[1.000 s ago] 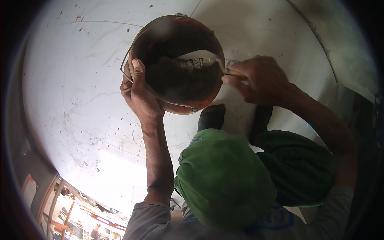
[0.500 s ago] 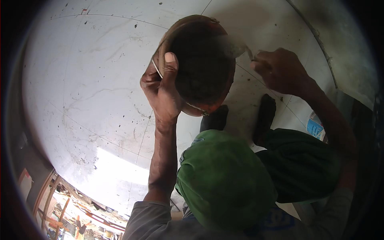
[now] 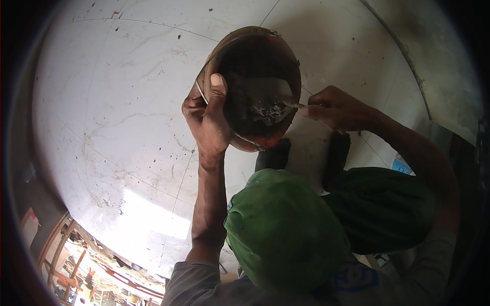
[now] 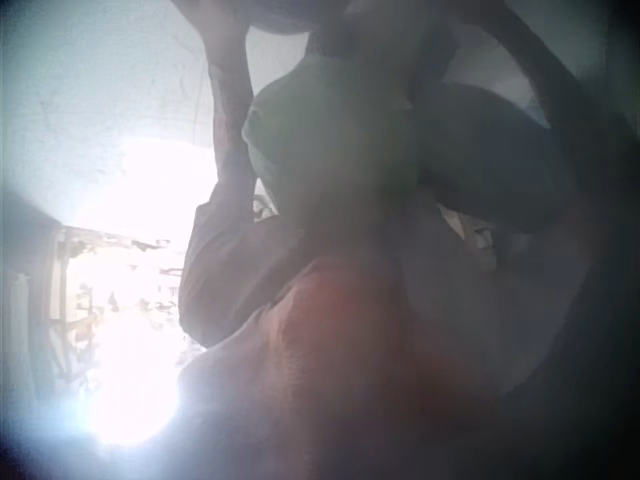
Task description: The person applies mortar to the joint between the floor tiles and the wall using a trowel. They scoop mortar from a bucket and smooth it along the edge of the wall.
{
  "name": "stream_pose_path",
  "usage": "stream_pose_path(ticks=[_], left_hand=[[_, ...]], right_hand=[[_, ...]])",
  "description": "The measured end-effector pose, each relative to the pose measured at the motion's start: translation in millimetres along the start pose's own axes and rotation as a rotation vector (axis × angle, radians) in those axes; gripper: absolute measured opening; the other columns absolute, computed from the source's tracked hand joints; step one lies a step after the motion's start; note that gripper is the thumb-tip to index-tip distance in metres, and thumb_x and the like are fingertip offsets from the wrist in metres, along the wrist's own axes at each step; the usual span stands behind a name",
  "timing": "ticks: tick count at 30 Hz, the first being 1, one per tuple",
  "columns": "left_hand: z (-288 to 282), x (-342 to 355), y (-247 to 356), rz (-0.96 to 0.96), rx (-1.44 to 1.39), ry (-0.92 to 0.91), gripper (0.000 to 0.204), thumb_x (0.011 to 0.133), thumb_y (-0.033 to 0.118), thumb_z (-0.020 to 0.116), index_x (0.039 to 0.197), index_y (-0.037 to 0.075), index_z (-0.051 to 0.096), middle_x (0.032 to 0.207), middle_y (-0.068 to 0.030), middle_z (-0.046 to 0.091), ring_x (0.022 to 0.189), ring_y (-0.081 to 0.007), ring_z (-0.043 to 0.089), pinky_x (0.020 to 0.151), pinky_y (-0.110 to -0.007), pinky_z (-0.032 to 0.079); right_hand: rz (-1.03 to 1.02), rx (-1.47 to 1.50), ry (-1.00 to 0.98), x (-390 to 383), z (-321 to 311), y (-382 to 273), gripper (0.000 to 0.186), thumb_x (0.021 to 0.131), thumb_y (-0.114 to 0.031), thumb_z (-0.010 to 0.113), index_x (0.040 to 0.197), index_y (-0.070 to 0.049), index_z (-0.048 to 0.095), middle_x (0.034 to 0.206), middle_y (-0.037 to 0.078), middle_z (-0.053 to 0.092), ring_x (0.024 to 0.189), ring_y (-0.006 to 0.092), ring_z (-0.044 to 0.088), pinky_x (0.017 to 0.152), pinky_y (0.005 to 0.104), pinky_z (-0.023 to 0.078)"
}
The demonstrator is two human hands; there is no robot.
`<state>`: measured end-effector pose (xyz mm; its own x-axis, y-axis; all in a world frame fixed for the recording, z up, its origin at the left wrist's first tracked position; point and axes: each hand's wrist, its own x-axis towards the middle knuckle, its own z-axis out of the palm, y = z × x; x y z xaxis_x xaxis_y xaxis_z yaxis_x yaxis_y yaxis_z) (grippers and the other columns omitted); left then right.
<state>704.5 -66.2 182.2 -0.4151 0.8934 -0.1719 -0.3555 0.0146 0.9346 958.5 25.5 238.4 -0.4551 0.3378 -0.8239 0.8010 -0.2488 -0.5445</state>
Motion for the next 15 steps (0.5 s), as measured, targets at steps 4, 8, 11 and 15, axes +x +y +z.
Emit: stream_pose_path(ticks=[4,8,11,15], left_hand=[[-9,4,0,-0.030,0.047,0.024,0.042,0.111,0.027,0.059,0.134,-0.007,0.067,0.121,-0.0121,0.074,0.114,-0.0188,0.065,0.106,-0.034,0.048],[-18,4,2,-0.018,0.083,0.104,0.045,0.112,0.029,0.054,0.136,-0.007,0.065,0.122,-0.0127,0.073,0.114,-0.0195,0.066,0.103,-0.034,0.050],[-24,0,3,-0.037,-0.008,0.158,0.044,0.113,0.028,0.047,0.136,-0.006,0.062,0.120,-0.0131,0.072,0.112,-0.0208,0.067,0.101,-0.034,0.052],[-27,-2,7,0.007,-0.009,0.202,0.035,0.108,0.020,0.045,0.125,-0.003,0.065,0.112,-0.0094,0.071,0.105,-0.0169,0.066,0.094,-0.033,0.053]], right_hand=[[-0.018,0.045,-0.067,11,-7,7,0.042,0.100,-0.037,0.057,0.077,-0.003,0.063,0.060,0.002,0.051,0.049,0.0123,0.052,0.048,0.0323,0.045],[-0.172,0.094,-0.058,21,-5,10,0.040,0.099,-0.035,0.057,0.073,-0.005,0.060,0.061,0.002,0.052,0.050,0.0121,0.051,0.049,0.0331,0.043],[-0.118,0.062,-0.069,15,-17,4,0.039,0.096,-0.033,0.057,0.071,-0.003,0.058,0.061,0.005,0.053,0.056,0.0157,0.052,0.057,0.0383,0.044],[-0.235,-0.142,0.009,34,-9,9,0.040,0.094,-0.033,0.056,0.070,-0.002,0.058,0.061,0.009,0.054,0.061,0.0206,0.052,0.066,0.0431,0.044]])
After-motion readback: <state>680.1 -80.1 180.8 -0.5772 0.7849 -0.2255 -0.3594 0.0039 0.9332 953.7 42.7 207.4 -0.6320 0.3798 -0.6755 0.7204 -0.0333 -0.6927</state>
